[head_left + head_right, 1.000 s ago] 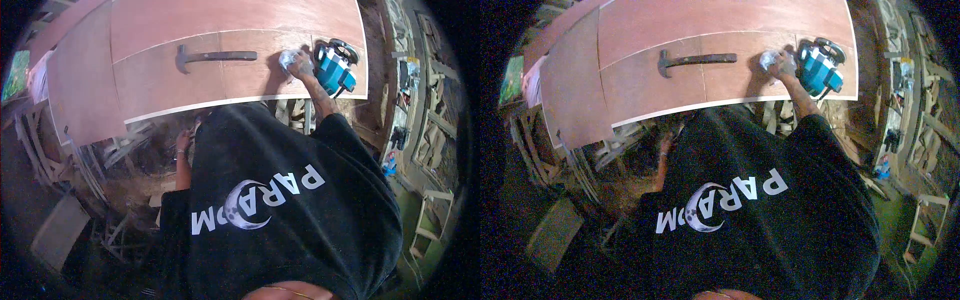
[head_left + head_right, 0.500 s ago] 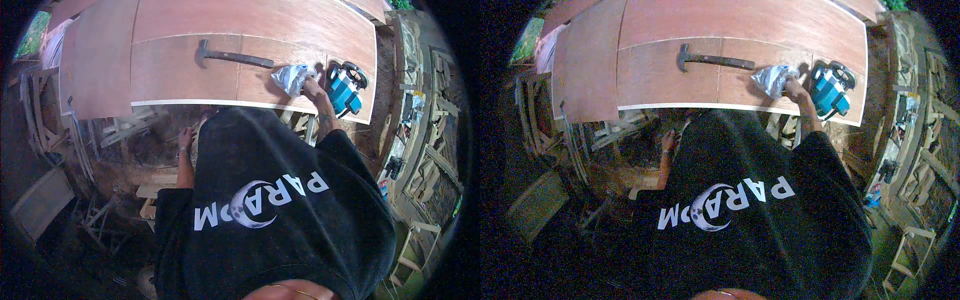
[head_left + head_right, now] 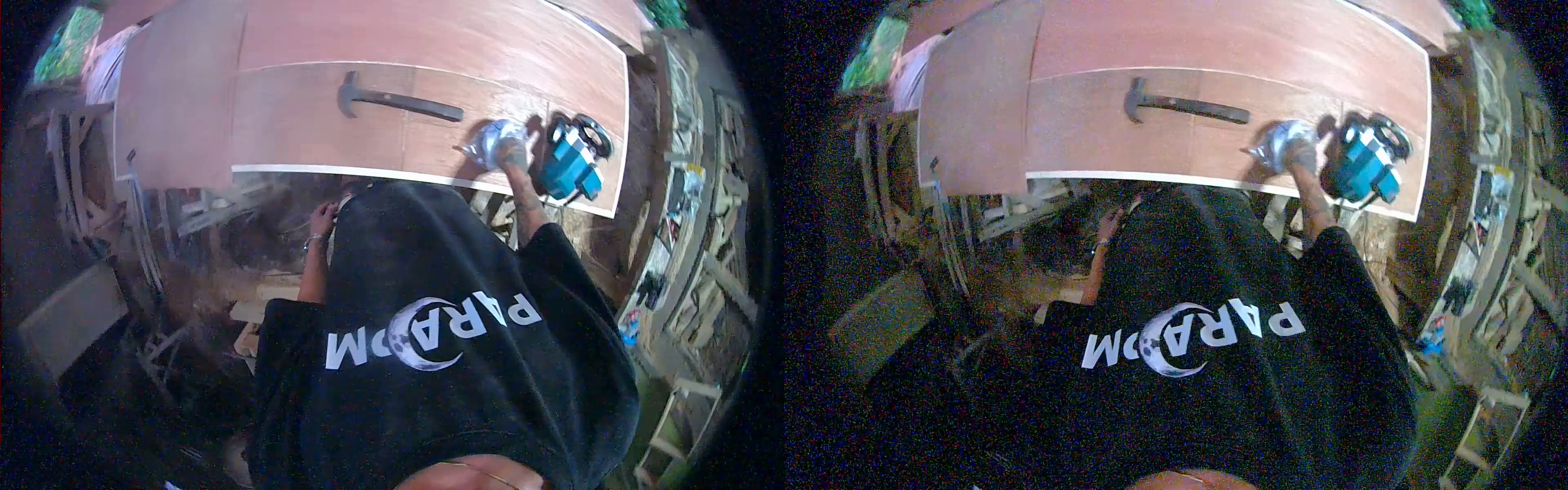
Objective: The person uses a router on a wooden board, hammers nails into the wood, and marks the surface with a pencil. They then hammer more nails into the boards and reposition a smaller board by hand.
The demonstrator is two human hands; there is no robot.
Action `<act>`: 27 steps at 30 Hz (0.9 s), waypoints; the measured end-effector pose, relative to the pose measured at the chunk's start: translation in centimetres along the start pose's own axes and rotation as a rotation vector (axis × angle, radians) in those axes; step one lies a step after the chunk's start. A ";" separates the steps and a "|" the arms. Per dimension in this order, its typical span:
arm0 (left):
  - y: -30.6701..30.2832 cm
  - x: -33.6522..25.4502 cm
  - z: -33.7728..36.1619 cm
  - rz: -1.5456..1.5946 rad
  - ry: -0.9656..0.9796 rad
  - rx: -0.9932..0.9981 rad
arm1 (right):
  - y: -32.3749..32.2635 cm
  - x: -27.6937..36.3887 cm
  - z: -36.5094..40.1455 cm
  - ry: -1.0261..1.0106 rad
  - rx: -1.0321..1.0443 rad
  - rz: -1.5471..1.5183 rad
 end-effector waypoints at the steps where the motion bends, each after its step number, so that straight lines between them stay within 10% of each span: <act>1: 0.2 -0.3 -0.2 0.006 0.003 0.019 | 0.0 -0.4 -0.3 -0.023 -0.007 0.007; 12: -0.3 -0.9 0.8 -0.073 0.014 -0.287 | 0.3 -1.3 -0.3 -0.200 -0.095 0.109; 27: -1.4 -0.4 0.8 -0.040 -0.010 -0.175 | -2.1 -1.3 1.0 -0.334 -0.250 0.222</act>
Point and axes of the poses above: each hand's wrist, its own z-axis away from the middle knuckle, its own y-axis out of the palm, x = y × z, the point moved 5 cm from there along -z, towards the middle knuckle, and after that the axes turned 10 degrees about x, right-handed, at the moved point
